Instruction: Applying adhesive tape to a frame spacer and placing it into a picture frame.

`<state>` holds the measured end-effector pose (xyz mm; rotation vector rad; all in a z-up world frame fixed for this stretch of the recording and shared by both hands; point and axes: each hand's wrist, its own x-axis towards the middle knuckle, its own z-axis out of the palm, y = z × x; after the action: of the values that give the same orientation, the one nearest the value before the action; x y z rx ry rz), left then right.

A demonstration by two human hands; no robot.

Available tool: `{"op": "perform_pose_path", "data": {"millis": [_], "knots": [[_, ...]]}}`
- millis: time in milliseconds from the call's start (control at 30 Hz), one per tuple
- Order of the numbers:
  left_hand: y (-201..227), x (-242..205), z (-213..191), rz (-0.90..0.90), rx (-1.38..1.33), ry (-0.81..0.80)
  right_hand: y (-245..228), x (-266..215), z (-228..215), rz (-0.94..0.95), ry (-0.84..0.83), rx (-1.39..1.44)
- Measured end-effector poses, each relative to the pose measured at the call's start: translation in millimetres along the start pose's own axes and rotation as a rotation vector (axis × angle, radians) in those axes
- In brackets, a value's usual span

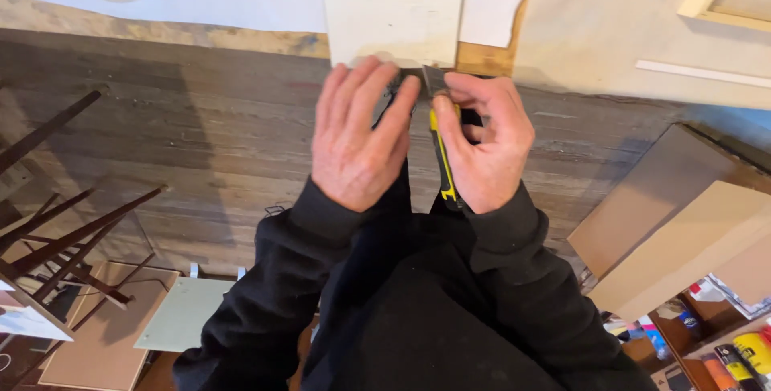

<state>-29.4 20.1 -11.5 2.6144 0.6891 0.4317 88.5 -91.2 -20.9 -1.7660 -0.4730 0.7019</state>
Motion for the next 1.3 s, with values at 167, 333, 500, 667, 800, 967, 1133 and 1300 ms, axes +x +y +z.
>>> {"op": "perform_pose_path", "data": {"millis": [167,333,500,667,800,967,1133,1300], "knots": [[-10.9,-2.5,5.9,0.027,-0.002,-0.025,-1.1,0.0,11.7,0.004,0.029,-0.072],[-9.9,-2.6,5.0,0.041,0.008,-0.060,1.0,-4.1,10.8,0.014,0.054,-0.151],[-9.1,-2.2,4.3,0.046,0.081,-0.136,5.3,-6.6,13.9,0.002,0.056,-0.142],[-11.1,-3.4,7.3,0.051,0.083,-0.144,4.1,-3.8,15.2,-0.001,0.064,-0.140],[-11.0,-4.5,7.3,0.046,0.078,-0.149,2.6,-2.3,14.7,-0.002,0.049,-0.143],[-0.1,5.0,-11.3,-0.102,-0.027,-0.329,-25.6,1.4,17.7,0.026,0.031,-0.155],[-0.5,5.0,-9.9,-0.099,-0.036,-0.325,-22.7,3.7,13.8,0.006,0.014,-0.152],[-0.5,4.1,-9.8,-0.104,-0.028,-0.321,-18.7,6.0,6.4,0.052,-0.029,-0.093]]}}
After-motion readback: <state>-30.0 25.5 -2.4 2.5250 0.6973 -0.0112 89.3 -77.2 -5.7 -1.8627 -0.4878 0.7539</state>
